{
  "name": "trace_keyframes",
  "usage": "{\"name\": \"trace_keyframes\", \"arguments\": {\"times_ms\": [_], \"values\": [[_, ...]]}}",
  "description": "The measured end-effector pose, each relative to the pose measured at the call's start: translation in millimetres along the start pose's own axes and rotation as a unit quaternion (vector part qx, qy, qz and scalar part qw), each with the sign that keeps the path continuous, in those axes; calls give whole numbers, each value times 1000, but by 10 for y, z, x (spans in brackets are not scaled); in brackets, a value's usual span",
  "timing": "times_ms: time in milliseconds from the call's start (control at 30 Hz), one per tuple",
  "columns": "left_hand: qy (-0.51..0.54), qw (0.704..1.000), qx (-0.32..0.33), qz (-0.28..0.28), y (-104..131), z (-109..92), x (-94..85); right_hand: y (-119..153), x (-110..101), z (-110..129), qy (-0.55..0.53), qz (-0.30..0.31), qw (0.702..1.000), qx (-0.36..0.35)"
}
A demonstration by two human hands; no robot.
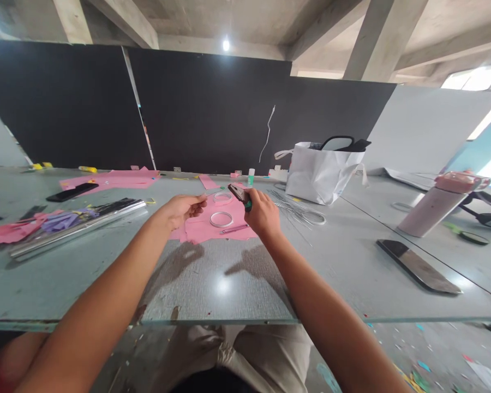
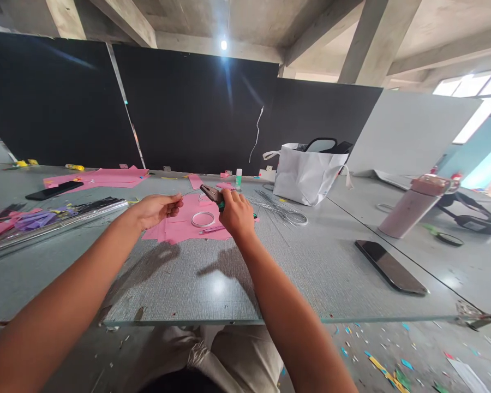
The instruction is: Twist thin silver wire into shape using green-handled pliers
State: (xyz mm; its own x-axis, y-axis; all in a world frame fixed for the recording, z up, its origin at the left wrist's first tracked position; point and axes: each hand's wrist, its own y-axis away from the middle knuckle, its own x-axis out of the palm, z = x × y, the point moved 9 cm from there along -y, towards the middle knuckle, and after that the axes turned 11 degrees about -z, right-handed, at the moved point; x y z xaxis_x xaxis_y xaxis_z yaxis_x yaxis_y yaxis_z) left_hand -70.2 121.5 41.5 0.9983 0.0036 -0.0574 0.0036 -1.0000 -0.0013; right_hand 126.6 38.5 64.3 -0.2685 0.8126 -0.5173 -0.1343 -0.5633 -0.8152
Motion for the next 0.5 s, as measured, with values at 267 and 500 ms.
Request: {"name": "trace_keyframes", "arguments": {"times_ms": [267, 500], "values": [[-191, 812, 485, -262, 491, -527, -91, 33, 133, -239, -77, 43, 983, 164], [-242, 892, 381, 23, 385, -6, 566, 101, 217, -432, -339, 29, 900, 274]]}}
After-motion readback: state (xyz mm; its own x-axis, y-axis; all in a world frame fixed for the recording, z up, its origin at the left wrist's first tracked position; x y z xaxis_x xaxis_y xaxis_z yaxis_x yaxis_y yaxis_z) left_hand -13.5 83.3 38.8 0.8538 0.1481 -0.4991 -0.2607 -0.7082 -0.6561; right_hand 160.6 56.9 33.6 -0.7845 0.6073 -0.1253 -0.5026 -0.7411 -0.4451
